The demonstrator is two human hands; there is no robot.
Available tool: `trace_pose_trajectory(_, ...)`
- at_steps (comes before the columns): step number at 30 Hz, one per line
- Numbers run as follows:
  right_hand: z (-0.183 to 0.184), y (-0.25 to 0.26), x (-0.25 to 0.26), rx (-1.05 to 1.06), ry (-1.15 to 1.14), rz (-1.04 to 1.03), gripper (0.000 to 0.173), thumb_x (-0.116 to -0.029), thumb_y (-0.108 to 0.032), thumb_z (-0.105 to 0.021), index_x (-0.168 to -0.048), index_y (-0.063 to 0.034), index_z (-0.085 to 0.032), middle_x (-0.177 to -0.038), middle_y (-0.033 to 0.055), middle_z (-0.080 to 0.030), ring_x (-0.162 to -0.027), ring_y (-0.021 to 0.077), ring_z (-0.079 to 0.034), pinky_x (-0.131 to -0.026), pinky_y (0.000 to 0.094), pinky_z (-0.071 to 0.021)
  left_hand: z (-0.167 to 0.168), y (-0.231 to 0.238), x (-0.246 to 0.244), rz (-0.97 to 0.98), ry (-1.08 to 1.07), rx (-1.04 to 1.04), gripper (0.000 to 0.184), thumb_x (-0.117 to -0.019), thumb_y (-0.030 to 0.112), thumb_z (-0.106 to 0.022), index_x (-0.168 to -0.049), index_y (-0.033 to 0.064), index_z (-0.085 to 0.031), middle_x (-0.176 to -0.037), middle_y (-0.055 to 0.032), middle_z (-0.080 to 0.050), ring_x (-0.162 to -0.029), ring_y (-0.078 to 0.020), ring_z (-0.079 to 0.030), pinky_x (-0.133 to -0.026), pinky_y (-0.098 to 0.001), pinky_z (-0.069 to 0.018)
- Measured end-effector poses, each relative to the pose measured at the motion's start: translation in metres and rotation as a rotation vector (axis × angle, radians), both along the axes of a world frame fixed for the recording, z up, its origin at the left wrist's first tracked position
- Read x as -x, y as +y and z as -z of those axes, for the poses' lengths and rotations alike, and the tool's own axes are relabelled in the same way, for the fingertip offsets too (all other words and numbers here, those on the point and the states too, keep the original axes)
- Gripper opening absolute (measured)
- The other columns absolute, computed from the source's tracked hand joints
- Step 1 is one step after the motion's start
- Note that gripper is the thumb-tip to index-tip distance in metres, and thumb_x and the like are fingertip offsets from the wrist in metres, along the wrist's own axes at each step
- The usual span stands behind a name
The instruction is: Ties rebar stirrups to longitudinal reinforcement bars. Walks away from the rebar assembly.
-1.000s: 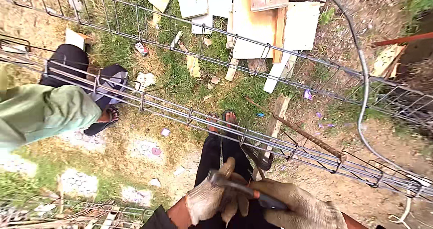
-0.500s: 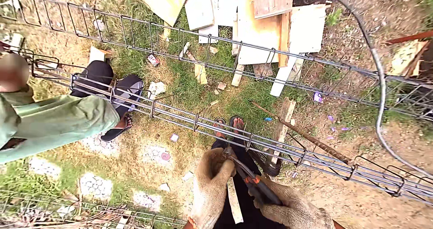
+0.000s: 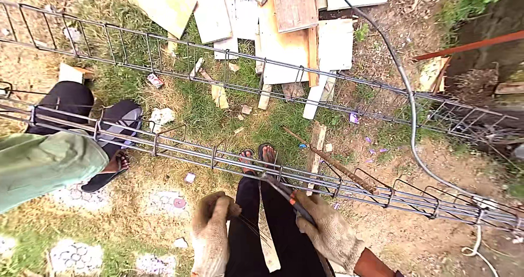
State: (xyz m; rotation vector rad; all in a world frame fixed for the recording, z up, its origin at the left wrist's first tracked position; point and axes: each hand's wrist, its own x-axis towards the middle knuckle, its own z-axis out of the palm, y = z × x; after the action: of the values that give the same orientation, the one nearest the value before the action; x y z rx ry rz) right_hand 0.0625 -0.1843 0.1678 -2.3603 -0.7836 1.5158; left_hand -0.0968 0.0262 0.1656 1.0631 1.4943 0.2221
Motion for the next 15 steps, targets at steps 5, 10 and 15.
trace_pose_trajectory(5,0.051,-0.031,0.002,0.038,-0.290,0.005,0.059,-0.0960,-0.041,-0.060,-0.152,-0.0245,-0.051,-0.120,0.0167,-0.067,-0.102,0.0345,-0.069,-0.083,0.0535,-0.0594,0.018,0.025,0.011,-0.015,0.007,-0.023,0.024,-0.0999,0.010,-0.057,-0.117,-0.0064,-0.057,-0.082,-0.0134,-0.070,-0.065,-0.0241,-0.071,-0.063,-0.0406,-0.0645)
trace_pose_trajectory(10,0.092,-0.051,-0.001,-0.047,-0.526,-0.106,0.046,-0.0946,-0.037,-0.064,-0.137,-0.0195,-0.065,-0.109,0.0186,-0.070,-0.093,0.0401,-0.070,-0.077,0.0587,-0.0582,0.030,0.030,0.008,0.003,-0.011,0.005,0.021,-0.0989,0.008,-0.057,-0.115,-0.0057,-0.060,-0.082,-0.0143,-0.070,-0.067,-0.0260,-0.071,-0.066,-0.0429,-0.0647)
trace_pose_trajectory(15,0.105,-0.067,0.000,-0.141,-0.673,-0.176,0.046,-0.0981,-0.049,-0.057,-0.135,-0.0226,-0.067,-0.109,0.0186,-0.071,-0.091,0.0407,-0.070,-0.073,0.0599,-0.0565,0.038,0.027,0.007,0.031,-0.009,0.059,0.022,-0.0984,0.008,-0.058,-0.115,-0.0061,-0.062,-0.081,-0.0165,-0.070,-0.068,-0.0271,-0.071,-0.066,-0.0427,-0.0641)
